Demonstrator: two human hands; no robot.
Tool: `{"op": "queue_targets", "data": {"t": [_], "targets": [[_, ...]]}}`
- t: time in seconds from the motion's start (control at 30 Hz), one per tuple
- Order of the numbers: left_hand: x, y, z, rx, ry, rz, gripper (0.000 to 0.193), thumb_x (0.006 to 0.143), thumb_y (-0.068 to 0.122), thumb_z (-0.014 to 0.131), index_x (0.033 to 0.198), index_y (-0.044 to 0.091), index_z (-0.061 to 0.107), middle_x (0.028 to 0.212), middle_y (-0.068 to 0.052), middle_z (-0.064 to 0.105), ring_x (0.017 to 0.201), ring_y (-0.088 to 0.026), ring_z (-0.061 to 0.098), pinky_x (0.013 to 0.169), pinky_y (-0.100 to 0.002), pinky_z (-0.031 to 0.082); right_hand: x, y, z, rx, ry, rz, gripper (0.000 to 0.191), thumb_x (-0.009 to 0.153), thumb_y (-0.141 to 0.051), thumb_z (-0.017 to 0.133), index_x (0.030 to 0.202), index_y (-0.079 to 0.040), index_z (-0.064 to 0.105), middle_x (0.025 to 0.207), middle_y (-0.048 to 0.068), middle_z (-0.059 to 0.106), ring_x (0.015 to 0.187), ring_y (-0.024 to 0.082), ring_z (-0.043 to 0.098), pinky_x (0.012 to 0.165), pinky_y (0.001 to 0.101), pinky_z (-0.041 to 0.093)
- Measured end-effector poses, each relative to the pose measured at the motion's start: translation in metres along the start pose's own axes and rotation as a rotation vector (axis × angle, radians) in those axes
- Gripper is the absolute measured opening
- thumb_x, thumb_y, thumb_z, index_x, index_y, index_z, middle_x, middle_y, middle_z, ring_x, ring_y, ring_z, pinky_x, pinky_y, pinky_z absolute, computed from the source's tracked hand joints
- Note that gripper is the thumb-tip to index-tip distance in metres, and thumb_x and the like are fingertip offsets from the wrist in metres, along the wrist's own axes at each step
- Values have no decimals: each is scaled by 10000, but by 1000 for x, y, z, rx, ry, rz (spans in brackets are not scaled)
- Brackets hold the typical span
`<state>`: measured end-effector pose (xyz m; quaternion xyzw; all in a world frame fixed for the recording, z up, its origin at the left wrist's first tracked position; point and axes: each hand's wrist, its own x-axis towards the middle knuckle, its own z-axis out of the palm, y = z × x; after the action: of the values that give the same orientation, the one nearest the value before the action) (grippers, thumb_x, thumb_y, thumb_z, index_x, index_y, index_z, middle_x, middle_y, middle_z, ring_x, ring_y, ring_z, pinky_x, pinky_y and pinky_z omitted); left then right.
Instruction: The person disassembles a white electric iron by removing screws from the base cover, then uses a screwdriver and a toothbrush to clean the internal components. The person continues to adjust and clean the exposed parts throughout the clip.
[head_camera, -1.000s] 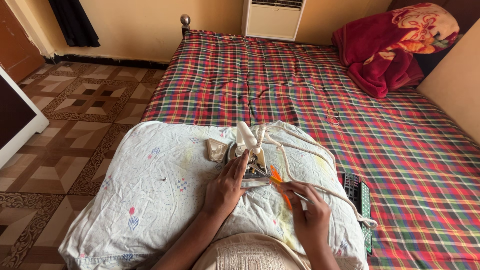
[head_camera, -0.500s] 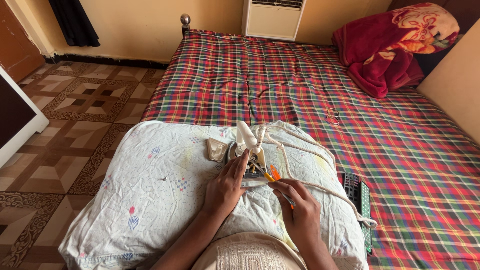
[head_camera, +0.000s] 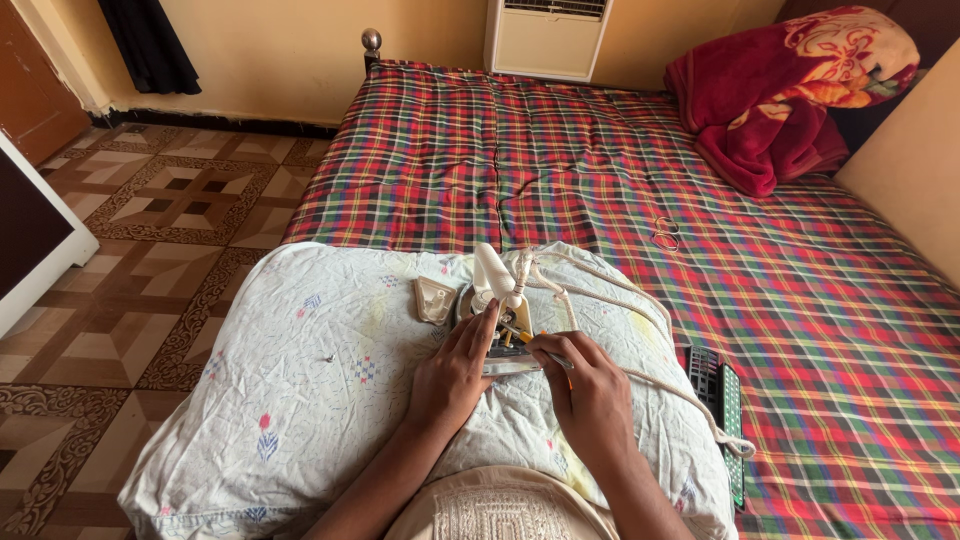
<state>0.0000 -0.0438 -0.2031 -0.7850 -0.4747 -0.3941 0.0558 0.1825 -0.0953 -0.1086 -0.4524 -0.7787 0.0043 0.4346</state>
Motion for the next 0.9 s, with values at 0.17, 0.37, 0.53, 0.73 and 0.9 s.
{"op": "queue_targets", "data": {"t": [0.17,0.37,0.53,0.73,0.9], "targets": [[0,0,0,-4,7,12,1179,623,103,932,1580,73,243,1440,-178,588,1304,-331,597,958,-392,587,0,-4,-7,15,29,-4,94,942,-73,654,1004,-77,725,980,58,748,860,269,732,735,398,564],[0,0,1,8,9,10,1175,626,100,929,1580,70,244,1438,-178,587,1307,-330,596,963,-394,586,1,-5,-9,12,41,-10,100,942,-77,652,1017,-73,719,980,65,746,868,287,727,736,404,561],[-1,0,1,-3,12,12,1165,633,97,926,1578,68,246,1439,-177,587,1307,-330,596,958,-392,587,2,-5,-7,5,24,5,107,934,-75,657,1017,-77,726,949,69,738,849,288,725,725,411,556],[-1,-1,2,8,19,16,1155,644,98,920,1581,65,245,1433,-177,590,1298,-328,606,968,-392,586,4,-3,-4,21,40,-7,116,942,-59,646,1030,-64,721,967,72,744,841,284,726,713,407,560],[0,-1,3,10,13,6,1150,648,111,925,1578,64,249,1427,-176,593,1291,-327,608,965,-391,582,4,-1,-2,22,29,28,123,946,-53,643,1037,-58,726,951,69,741,836,269,735,707,401,564]]}}
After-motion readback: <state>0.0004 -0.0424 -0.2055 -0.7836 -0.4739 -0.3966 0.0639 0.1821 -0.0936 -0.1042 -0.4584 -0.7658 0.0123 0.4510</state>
